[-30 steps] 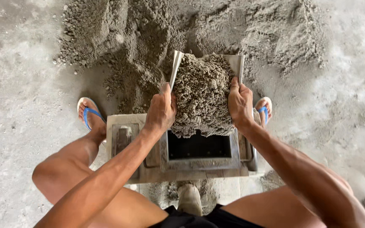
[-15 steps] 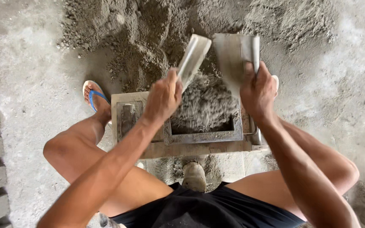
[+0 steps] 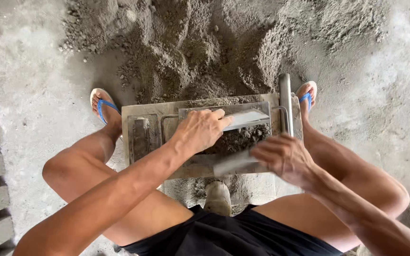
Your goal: The person scoops wet concrete into a rectangular mold, levels the surface with a straight edge, and compacts it using a metal roller. They then flip the mold to release the formed brick onto a stack and repeat the process.
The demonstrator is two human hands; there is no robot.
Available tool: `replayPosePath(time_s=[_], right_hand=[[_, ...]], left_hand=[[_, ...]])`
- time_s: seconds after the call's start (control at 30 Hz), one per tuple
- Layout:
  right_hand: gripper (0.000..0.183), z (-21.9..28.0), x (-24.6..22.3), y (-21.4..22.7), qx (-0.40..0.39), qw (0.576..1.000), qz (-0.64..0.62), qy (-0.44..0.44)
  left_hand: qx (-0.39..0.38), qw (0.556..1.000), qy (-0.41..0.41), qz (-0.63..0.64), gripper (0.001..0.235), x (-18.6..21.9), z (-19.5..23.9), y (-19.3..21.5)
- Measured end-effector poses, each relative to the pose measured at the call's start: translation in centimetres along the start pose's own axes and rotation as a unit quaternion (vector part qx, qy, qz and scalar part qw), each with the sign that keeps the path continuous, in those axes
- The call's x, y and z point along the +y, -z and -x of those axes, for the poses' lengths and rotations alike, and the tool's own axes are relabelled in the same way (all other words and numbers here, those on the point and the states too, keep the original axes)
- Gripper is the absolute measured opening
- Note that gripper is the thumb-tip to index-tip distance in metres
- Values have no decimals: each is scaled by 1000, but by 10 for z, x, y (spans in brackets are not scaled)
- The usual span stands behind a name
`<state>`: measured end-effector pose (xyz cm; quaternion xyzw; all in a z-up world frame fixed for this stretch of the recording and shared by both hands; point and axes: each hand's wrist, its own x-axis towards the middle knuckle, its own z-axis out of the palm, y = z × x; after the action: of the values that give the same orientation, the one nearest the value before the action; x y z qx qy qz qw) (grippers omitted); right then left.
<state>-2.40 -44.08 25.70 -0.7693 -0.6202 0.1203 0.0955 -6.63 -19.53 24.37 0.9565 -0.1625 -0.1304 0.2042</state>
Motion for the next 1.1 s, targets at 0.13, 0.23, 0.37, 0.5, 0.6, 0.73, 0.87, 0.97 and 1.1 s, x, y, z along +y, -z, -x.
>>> replayPosePath(time_s=[0.13,0.23,0.37,0.5,0.6,0.73,0.87,0.97,1.1], right_hand=[[13,-18,16,28,-12,980,-61,-191],[14,-30,87,27,68,966,-84,-234],[35,-80,158,17,-108,899,-79,-417],[27,-110,209,-55,-198,868,-116,-439],[27,-161,181,-54,-216,872,-168,-407],[23,-214,153,-68,-270,903,-175,-284],[36,-218,144,-62,-295,888,-261,-236],[35,-208,123,-12,-297,894,-227,-248],[33,-163,71,37,-212,935,-128,-254]], left_hand=[[25,991,96,88,31,-25,-9,20],[62,969,209,116,26,-79,-43,25],[36,955,289,60,32,-152,-81,-32],[6,941,314,122,36,-168,-84,-34],[15,923,344,172,42,-176,-76,-28],[51,911,368,179,43,-170,-54,6],[63,883,409,222,49,-133,-21,37],[74,885,417,191,45,-96,7,50],[89,847,451,266,47,-32,36,46]])
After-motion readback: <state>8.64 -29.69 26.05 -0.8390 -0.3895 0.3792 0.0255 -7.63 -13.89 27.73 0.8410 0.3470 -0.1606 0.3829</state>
